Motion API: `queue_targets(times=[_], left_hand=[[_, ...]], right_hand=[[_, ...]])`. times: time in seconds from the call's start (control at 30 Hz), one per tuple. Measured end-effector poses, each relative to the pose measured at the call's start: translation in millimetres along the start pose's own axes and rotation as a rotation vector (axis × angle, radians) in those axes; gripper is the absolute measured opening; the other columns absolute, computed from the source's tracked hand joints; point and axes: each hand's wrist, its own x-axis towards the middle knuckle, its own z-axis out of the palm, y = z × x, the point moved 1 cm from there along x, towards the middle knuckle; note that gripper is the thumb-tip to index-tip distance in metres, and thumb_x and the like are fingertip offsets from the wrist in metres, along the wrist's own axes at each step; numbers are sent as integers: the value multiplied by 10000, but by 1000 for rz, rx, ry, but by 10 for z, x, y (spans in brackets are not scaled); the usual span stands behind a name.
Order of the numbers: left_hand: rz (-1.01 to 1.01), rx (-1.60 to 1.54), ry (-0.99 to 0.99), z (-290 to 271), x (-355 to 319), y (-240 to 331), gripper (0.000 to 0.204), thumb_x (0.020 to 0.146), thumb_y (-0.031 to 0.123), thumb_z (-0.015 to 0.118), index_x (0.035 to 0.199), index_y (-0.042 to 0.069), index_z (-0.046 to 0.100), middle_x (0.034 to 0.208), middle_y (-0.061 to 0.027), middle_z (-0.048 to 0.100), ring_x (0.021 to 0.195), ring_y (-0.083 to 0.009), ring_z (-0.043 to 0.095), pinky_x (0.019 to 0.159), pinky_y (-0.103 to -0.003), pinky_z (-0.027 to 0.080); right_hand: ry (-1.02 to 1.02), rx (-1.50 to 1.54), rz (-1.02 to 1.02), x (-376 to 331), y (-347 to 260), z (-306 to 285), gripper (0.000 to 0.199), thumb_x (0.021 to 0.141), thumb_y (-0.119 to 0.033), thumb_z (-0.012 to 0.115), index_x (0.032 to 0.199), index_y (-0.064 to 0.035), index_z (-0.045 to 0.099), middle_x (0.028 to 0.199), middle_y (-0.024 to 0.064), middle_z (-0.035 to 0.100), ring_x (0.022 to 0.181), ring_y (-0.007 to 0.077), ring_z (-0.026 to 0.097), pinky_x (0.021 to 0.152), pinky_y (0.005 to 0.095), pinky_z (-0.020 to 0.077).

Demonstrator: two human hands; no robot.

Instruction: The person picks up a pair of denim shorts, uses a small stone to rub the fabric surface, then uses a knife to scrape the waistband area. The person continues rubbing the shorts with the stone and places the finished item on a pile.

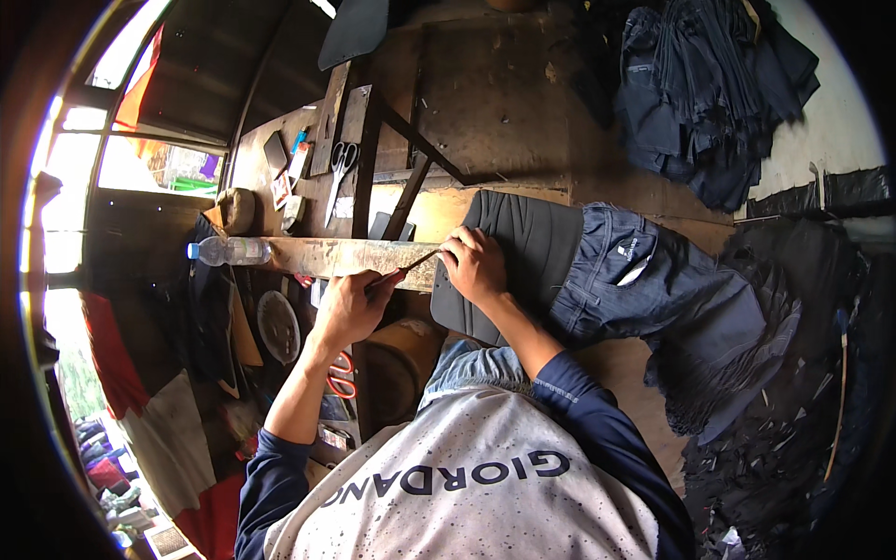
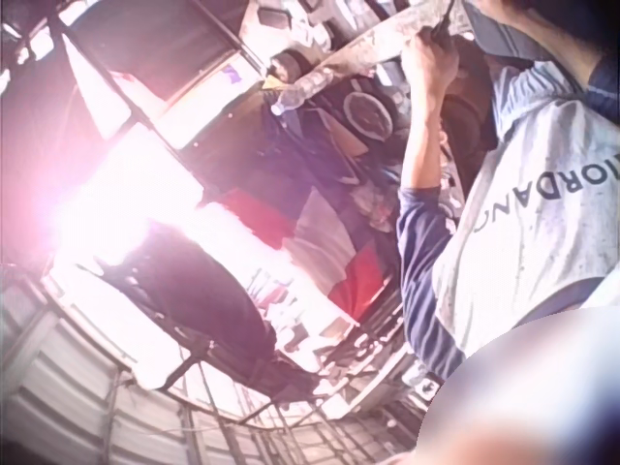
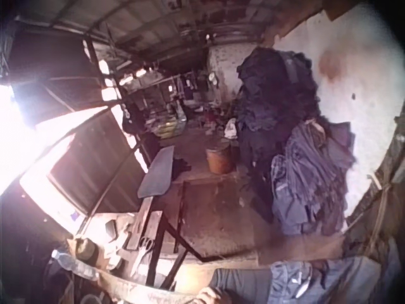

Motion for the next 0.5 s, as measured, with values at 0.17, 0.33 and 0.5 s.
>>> queue_targets(times=[0.17, 0.33, 0.5], left_hand=[[-29, 105, -53, -112, 109, 126, 261, 918, 287, 685, 940, 41, 768, 708, -200, 676, 650, -354, 679, 598, -434, 515], [17, 258, -319, -320, 548, 298, 447, 934, 406, 656, 774, -7, 721, 634, -232, 629, 642, -395, 670, 598, -462, 512], [323, 579, -340, -277, 704, 431, 348, 940, 333, 643, 817, 14, 706, 774, -193, 686, 733, -378, 694, 677, -481, 543]], right_hand=[[14, 8, 9, -4, -26, -23, 94, 805, -144, 763, 830, -102, 683, 942, 10, 652, 875, 244, 625, 770, 379, 493], [-24, -83, -20, -9, -33, -32, 104, 822, -189, 753, 838, -111, 685, 946, 0, 635, 879, 228, 610, 774, 373, 480], [-19, -81, -29, -32, 7, -11, 109, 843, -204, 735, 885, -118, 682, 932, -4, 618, 867, 218, 601, 768, 376, 476]])
